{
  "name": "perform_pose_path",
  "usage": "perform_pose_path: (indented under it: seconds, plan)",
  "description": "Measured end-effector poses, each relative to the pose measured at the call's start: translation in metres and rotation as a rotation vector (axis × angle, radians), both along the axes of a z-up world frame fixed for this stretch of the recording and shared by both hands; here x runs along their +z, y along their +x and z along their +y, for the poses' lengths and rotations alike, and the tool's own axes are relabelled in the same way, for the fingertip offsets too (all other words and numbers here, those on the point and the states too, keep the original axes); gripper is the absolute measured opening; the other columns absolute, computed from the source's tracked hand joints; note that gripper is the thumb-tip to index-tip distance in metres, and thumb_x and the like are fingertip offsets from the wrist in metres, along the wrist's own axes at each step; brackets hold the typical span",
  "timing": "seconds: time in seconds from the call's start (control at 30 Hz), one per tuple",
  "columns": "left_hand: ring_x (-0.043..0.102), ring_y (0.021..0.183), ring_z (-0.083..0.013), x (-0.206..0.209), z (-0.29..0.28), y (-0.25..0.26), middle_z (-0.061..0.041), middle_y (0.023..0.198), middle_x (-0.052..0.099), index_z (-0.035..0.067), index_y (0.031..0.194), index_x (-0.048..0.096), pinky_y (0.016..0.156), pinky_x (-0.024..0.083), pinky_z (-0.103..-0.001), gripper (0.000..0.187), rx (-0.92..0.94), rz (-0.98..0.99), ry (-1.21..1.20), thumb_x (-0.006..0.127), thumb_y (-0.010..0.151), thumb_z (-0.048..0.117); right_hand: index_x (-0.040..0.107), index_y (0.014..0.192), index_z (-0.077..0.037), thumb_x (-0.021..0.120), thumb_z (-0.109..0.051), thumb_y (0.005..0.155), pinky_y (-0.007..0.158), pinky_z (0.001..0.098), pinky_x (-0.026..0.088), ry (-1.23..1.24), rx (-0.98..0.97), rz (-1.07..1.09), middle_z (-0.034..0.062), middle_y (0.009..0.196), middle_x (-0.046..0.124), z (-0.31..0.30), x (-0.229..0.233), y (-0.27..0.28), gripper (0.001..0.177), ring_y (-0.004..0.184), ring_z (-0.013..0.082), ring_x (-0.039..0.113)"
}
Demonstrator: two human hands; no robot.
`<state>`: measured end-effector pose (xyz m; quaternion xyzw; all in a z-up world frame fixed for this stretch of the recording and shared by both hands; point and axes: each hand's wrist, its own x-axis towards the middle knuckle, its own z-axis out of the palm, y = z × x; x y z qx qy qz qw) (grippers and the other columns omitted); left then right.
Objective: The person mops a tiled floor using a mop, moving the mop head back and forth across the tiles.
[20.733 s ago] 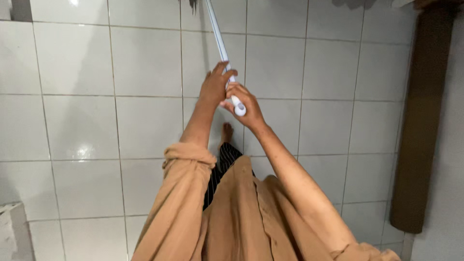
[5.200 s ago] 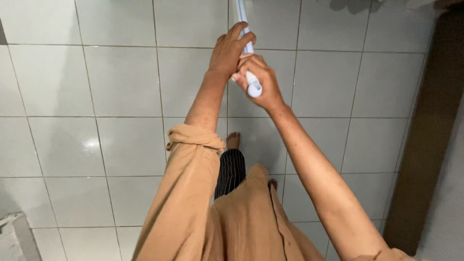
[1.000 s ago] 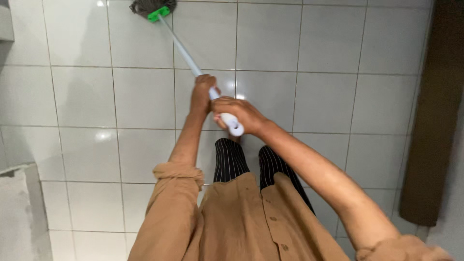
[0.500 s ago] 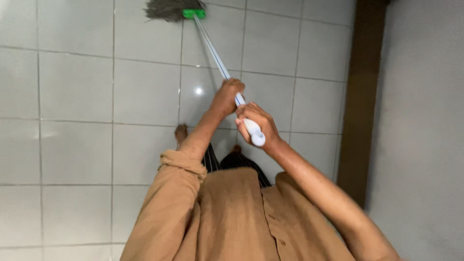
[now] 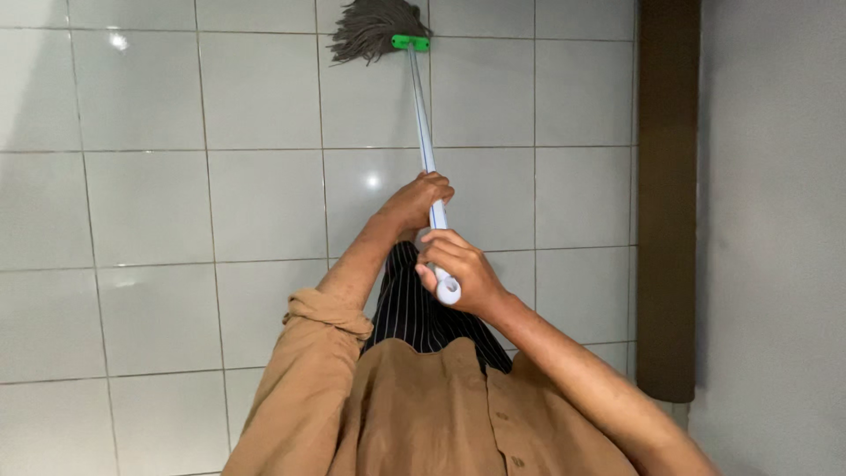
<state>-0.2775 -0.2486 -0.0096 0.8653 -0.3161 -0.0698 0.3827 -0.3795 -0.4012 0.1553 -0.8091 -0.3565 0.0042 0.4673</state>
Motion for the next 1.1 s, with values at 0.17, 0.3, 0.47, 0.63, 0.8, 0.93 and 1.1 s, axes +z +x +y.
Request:
perform_pose_path:
  seconds: [0.17,0.3,0.47,0.63,0.8,0.93,1.1]
  plan:
    - [0.061,0.104,-0.0317,-0.002,0.012,0.054,-0.01,0.089,0.062,0.005,0.076,0.057,0.101,0.049,-0.042,0.012,0.05,-0.016,-0.014,0.069,0.077,0.002,0.066,0.09,-0.001,0.073,-0.001,0.089,0.09,0.0407,0.057,0.019,-0.074,0.034,0.0106,0.087,0.067,0.016,-0.017,0.05,0.008,0.104,0.0323,0.069]
    - [0.061,0.106,-0.032,-0.001,0.026,0.111,-0.011,0.097,0.065,0.003,0.081,0.06,0.093,0.052,-0.043,0.01,0.107,0.049,0.04,0.069,0.076,0.002,0.066,0.093,-0.001,0.073,0.0,0.089,0.091,0.0407,0.056,0.077,-0.124,-0.002,0.0099,0.09,0.068,0.03,-0.03,0.107,0.007,0.106,0.032,0.067]
    - [0.058,0.129,-0.0304,-0.009,0.049,0.172,-0.007,0.125,0.066,0.008,0.108,0.07,0.103,0.052,-0.042,0.028,0.188,-0.135,0.033,0.073,0.081,0.002,0.069,0.097,-0.001,0.074,-0.003,0.093,0.093,0.0406,0.054,0.131,-0.152,0.058,0.0094,0.092,0.068,0.06,-0.049,0.167,0.006,0.106,0.0309,0.065]
    - [0.054,0.134,-0.0299,0.016,0.07,0.204,-0.003,0.156,0.042,0.02,0.133,0.062,0.104,0.05,-0.038,0.074,0.367,0.123,0.267,0.068,0.067,-0.016,0.07,0.102,-0.001,0.072,-0.005,0.093,0.097,0.0426,0.053,0.194,-0.205,-0.002,0.0093,0.091,0.066,0.08,-0.071,0.221,0.01,0.107,0.0312,0.064]
    - [0.057,0.13,-0.0312,0.033,0.057,0.207,-0.002,0.158,0.043,0.023,0.141,0.058,0.106,0.05,-0.041,0.071,0.371,0.125,0.24,0.071,0.078,-0.007,0.07,0.099,-0.002,0.075,-0.009,0.095,0.096,0.0413,0.053,0.162,-0.202,0.072,0.0084,0.095,0.069,0.056,-0.083,0.257,0.009,0.104,0.0286,0.065]
    - [0.057,0.127,-0.0317,0.035,0.034,0.191,-0.002,0.157,0.042,0.024,0.138,0.059,0.105,0.05,-0.042,0.069,0.378,0.155,0.254,0.075,0.075,-0.001,0.07,0.097,-0.001,0.074,-0.009,0.095,0.095,0.0417,0.053,0.165,-0.234,0.138,0.0103,0.094,0.068,0.035,-0.079,0.239,0.01,0.105,0.03,0.065]
    - [0.055,0.132,-0.0309,0.02,0.017,0.153,-0.006,0.153,0.046,0.023,0.125,0.065,0.103,0.048,-0.045,0.056,0.398,0.05,0.232,0.078,0.074,0.003,0.069,0.094,-0.002,0.075,-0.012,0.094,0.095,0.0411,0.053,0.185,-0.224,0.062,0.01,0.092,0.069,0.015,-0.059,0.182,0.011,0.103,0.0306,0.067]
